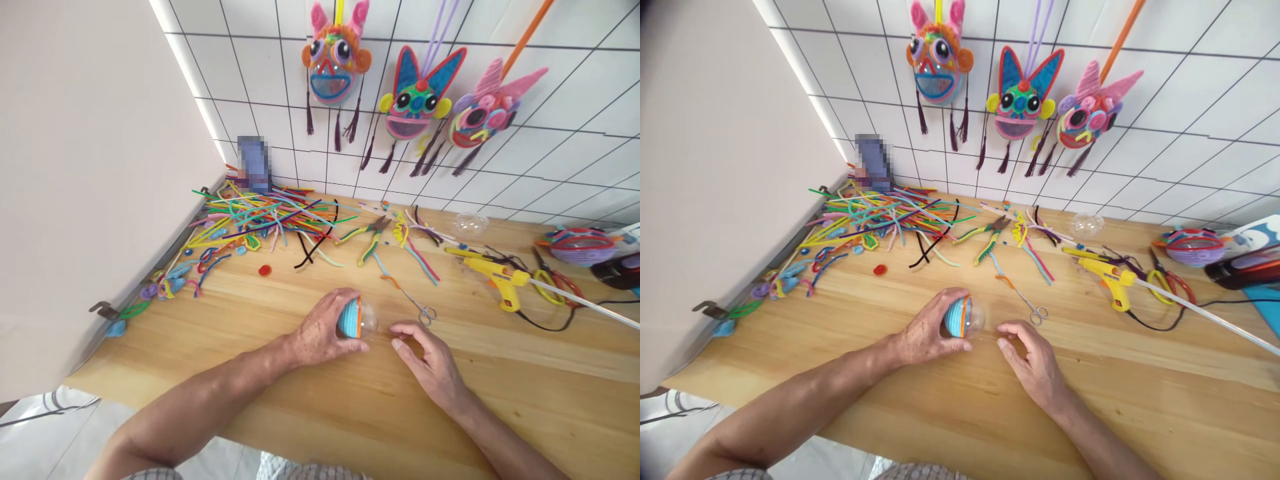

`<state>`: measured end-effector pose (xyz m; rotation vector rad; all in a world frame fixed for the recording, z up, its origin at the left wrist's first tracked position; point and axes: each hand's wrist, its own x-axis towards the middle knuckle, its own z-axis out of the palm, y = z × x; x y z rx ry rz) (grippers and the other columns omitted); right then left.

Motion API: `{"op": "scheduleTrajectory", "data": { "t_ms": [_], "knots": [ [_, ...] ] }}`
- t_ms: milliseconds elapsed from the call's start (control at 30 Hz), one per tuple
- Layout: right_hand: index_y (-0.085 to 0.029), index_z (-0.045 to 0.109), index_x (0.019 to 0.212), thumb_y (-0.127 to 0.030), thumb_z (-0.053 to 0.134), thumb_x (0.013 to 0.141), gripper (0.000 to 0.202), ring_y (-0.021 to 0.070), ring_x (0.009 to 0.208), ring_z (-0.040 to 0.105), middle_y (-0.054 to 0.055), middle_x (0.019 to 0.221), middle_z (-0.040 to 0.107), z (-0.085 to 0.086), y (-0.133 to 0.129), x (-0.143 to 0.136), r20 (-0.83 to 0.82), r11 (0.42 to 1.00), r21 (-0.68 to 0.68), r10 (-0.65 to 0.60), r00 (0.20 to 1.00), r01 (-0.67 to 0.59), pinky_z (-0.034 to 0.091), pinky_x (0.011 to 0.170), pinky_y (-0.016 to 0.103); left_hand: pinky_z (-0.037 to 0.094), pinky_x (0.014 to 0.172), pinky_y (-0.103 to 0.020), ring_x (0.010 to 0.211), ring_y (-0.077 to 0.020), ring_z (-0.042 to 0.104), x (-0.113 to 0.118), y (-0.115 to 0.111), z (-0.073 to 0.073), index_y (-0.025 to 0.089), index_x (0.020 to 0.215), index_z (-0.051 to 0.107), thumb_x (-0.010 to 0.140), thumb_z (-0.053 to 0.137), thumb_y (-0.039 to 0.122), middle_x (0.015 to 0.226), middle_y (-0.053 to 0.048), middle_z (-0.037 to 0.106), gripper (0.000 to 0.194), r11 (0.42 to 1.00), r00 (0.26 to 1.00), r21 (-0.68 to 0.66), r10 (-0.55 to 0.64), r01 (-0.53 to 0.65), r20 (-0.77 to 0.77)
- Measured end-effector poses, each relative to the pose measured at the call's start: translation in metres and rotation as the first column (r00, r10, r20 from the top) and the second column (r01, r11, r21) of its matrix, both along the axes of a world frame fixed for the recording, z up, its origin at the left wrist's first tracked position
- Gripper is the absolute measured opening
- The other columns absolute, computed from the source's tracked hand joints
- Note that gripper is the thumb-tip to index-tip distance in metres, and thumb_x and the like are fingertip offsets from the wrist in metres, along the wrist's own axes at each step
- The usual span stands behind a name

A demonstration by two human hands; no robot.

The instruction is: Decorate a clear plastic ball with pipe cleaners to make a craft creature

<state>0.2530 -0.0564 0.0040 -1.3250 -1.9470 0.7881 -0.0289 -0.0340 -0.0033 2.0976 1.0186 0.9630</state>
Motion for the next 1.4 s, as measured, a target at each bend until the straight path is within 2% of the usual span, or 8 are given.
{"op": "scheduleTrajectory", "data": {
  "t_ms": [167,300,433,500,600,700,1033,1400],
  "knots": [
    [-0.026,0.075,0.106,-0.038,0.064,0.101,0.017,0.0229,0.091,0.079,0.006,0.099,0.081,0.0001,0.0001,-0.0005,-0.011,1.000,0.011,0.010,1.000,-0.010,0.064,0.081,0.032,0.051,0.120,-0.055,0.146,-0.0364,0.056,-0.0006,0.0007,-0.0032,0.025,0.160,0.039,0.088,0.081,0.062,0.153,-0.022,0.056,0.091,0.996,0.999,0.083,-0.031,0.030,0.016],
    [-0.026,0.074,0.106,-0.034,0.065,0.101,0.013,0.0215,0.088,0.077,0.005,0.099,0.080,0.0012,0.0003,-0.0017,-0.021,0.999,0.033,0.019,1.000,-0.018,0.063,0.081,0.031,0.052,0.120,-0.055,0.146,-0.0357,0.057,-0.0019,-0.0004,-0.0038,0.026,0.161,0.039,0.091,0.078,0.061,0.155,-0.022,0.054,0.087,0.997,0.999,0.075,-0.035,0.036,-0.011],
    [-0.026,0.074,0.108,-0.029,0.063,0.101,0.013,0.0202,0.090,0.077,0.004,0.101,0.080,0.0032,-0.0001,-0.0035,-0.017,0.999,0.036,0.037,0.999,-0.036,0.062,0.082,0.030,0.049,0.122,-0.058,0.150,-0.0390,0.052,-0.0028,-0.0020,-0.0039,0.027,0.163,0.037,0.082,0.088,0.060,0.160,-0.023,0.050,0.100,0.998,0.998,0.043,-0.046,0.048,-0.052],
    [-0.026,0.074,0.108,-0.029,0.063,0.102,0.013,0.0198,0.090,0.077,0.004,0.101,0.080,0.0038,-0.0003,-0.0041,-0.019,0.999,0.038,0.039,0.999,-0.039,0.061,0.082,0.030,0.049,0.123,-0.059,0.151,-0.0396,0.051,-0.0027,-0.0026,-0.0038,0.027,0.163,0.037,0.081,0.091,0.054,0.161,-0.023,0.049,0.102,0.999,0.997,0.031,-0.035,0.037,-0.067],
    [-0.026,0.073,0.108,-0.030,0.064,0.101,0.012,0.0195,0.089,0.076,0.004,0.100,0.080,0.0042,-0.0006,-0.0045,-0.026,0.999,0.039,0.034,0.999,-0.033,0.061,0.082,0.030,0.050,0.122,-0.056,0.150,-0.0369,0.052,-0.0024,-0.0029,-0.0023,0.028,0.163,0.036,0.087,0.089,0.042,0.159,-0.021,0.051,0.094,0.999,0.998,0.031,-0.022,0.024,-0.061],
    [-0.026,0.073,0.108,-0.031,0.064,0.102,0.013,0.0194,0.090,0.076,0.004,0.100,0.080,0.0046,-0.0012,-0.0043,-0.034,0.999,0.024,0.032,0.999,-0.031,0.061,0.081,0.030,0.051,0.122,-0.055,0.148,-0.0352,0.055,-0.0023,-0.0025,-0.0001,0.028,0.162,0.037,0.088,0.087,0.037,0.157,-0.020,0.054,0.091,0.999,0.998,0.040,-0.024,0.027,-0.053],
    [-0.026,0.074,0.109,-0.031,0.064,0.102,0.013,0.0192,0.092,0.076,0.005,0.102,0.080,0.0051,-0.0023,-0.0032,-0.040,0.999,-0.020,0.029,0.999,-0.030,0.061,0.079,0.028,0.052,0.120,-0.054,0.146,-0.0362,0.057,-0.0024,-0.0018,-0.0009,0.027,0.161,0.038,0.086,0.088,0.036,0.155,-0.020,0.057,0.091,0.998,0.997,0.054,-0.013,0.016,-0.070],
    [-0.025,0.075,0.107,-0.034,0.064,0.100,0.015,0.0205,0.087,0.076,0.005,0.099,0.080,0.0049,0.0009,-0.0043,-0.046,1.000,-0.017,0.012,0.999,-0.013,0.062,0.082,0.033,0.051,0.120,-0.055,0.144,-0.0358,0.058,0.0000,0.0019,-0.0023,0.026,0.158,0.039,0.086,0.087,0.036,0.152,-0.020,0.058,0.088,0.999,0.998,0.028,-0.016,0.018,-0.060]
  ]
}}
